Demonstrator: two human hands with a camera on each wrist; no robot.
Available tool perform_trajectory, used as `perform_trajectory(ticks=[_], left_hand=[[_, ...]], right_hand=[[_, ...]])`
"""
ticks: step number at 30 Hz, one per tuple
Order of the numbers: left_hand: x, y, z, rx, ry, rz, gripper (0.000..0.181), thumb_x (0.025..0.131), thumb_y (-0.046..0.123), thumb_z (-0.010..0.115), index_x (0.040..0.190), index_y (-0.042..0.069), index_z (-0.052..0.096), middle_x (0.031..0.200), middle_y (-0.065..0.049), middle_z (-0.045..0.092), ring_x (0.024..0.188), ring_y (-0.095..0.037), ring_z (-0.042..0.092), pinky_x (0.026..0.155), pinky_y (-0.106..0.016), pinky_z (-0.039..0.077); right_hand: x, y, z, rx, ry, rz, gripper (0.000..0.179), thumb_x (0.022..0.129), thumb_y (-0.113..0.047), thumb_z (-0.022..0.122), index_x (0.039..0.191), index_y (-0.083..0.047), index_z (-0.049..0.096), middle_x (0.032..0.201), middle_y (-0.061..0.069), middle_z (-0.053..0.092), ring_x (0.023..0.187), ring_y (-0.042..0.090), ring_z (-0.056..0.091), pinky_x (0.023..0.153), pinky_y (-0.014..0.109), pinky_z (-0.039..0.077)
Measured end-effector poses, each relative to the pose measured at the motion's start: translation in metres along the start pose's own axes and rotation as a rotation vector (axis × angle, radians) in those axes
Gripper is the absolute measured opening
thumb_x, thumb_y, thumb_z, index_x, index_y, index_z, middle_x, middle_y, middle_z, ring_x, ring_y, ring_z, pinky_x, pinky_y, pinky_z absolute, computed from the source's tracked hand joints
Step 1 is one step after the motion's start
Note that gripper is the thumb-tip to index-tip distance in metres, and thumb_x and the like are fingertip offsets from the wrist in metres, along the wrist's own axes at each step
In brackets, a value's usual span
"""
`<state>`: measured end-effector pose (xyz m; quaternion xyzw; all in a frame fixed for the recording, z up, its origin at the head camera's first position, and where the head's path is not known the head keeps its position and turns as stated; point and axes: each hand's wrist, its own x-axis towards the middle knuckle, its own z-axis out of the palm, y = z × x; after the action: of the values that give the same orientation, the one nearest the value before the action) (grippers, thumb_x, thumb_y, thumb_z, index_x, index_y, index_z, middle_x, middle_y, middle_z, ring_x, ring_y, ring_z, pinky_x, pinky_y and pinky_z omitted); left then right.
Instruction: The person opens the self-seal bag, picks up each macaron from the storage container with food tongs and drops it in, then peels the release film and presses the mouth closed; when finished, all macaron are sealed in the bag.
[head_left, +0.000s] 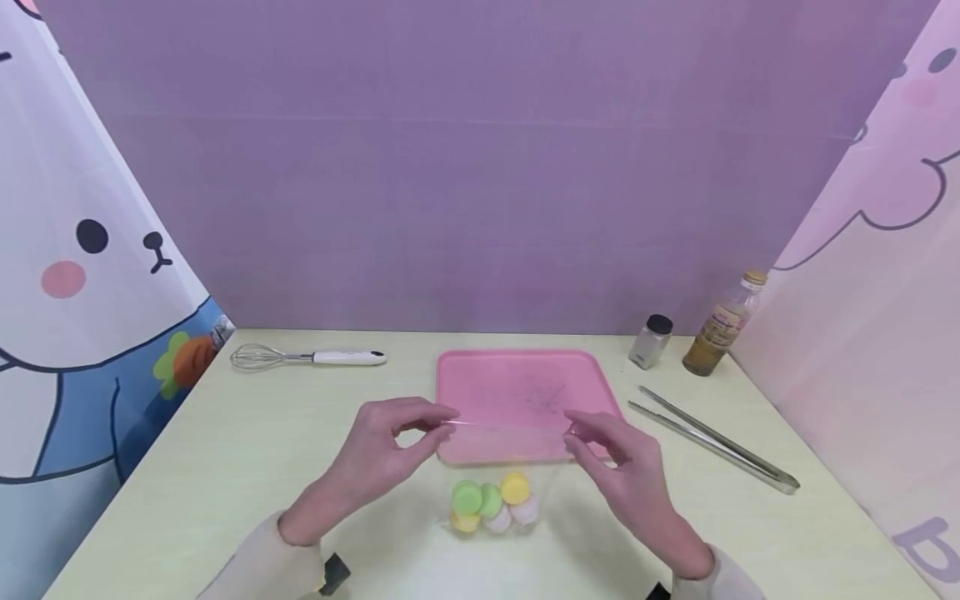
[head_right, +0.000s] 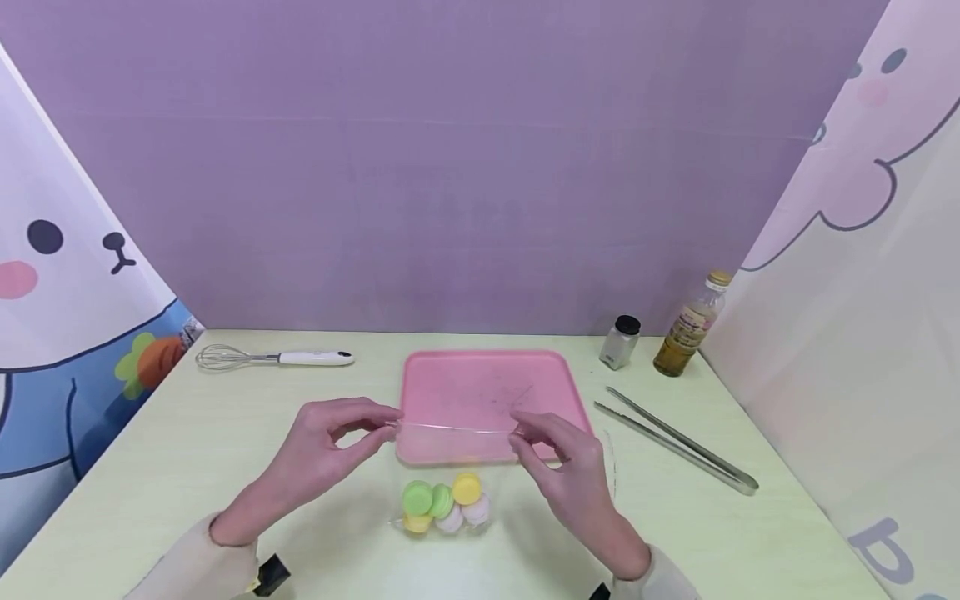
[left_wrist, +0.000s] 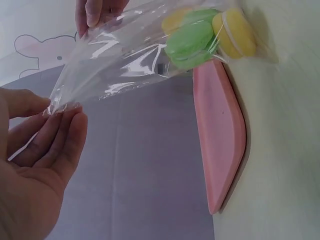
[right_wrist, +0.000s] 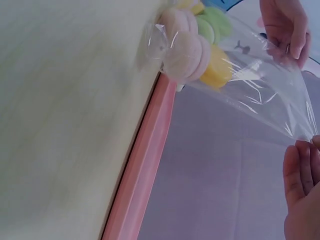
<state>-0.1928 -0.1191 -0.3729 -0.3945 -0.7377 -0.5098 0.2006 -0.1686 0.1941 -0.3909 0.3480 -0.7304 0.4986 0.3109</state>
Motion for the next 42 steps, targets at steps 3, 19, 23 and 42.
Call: perform_trajectory(ticks=[3, 19, 23, 42], left_hand=[[-0.001, 0.000, 0.003, 0.011, -0.007, -0.048, 0.021, 0.086, 0.003, 0.080, 0.105, 0.011, 0.077, 0.091, 0.003, 0.075, 0.077, -0.009, 0.069, 0.070, -0.026, 0.058], [0.002, 0.008, -0.002, 0.008, -0.004, -0.159, 0.017, 0.081, 0.005, 0.085, 0.093, 0.015, 0.080, 0.086, 0.009, 0.075, 0.074, -0.007, 0.070, 0.067, -0.028, 0.059], [0.002, 0.007, -0.004, -0.011, -0.061, -0.148, 0.015, 0.084, 0.003, 0.082, 0.095, 0.013, 0.081, 0.087, 0.004, 0.075, 0.075, -0.008, 0.069, 0.068, -0.026, 0.058], [0.012, 0.007, 0.019, 0.112, -0.260, -0.221, 0.029, 0.084, 0.029, 0.085, 0.106, 0.014, 0.075, 0.087, 0.013, 0.065, 0.069, -0.003, 0.057, 0.060, -0.024, 0.052]], right_hand=[[0.001, -0.002, 0.001, 0.072, -0.049, 0.094, 0.047, 0.075, 0.027, 0.071, 0.120, 0.012, 0.065, 0.091, 0.014, 0.070, 0.083, 0.015, 0.068, 0.084, 0.027, 0.057], [0.009, -0.012, 0.001, -0.119, -0.109, 0.232, 0.021, 0.083, 0.001, 0.081, 0.088, -0.019, 0.078, 0.084, -0.007, 0.074, 0.071, 0.009, 0.066, 0.063, 0.019, 0.053], [0.007, -0.013, 0.000, -0.066, -0.133, 0.275, 0.021, 0.085, 0.001, 0.080, 0.088, -0.019, 0.077, 0.085, -0.008, 0.073, 0.073, 0.010, 0.065, 0.067, 0.021, 0.055], [0.027, -0.026, 0.017, -0.159, -0.333, 0.237, 0.017, 0.087, -0.022, 0.082, 0.101, -0.024, 0.074, 0.086, -0.015, 0.064, 0.075, 0.010, 0.060, 0.065, 0.029, 0.052]])
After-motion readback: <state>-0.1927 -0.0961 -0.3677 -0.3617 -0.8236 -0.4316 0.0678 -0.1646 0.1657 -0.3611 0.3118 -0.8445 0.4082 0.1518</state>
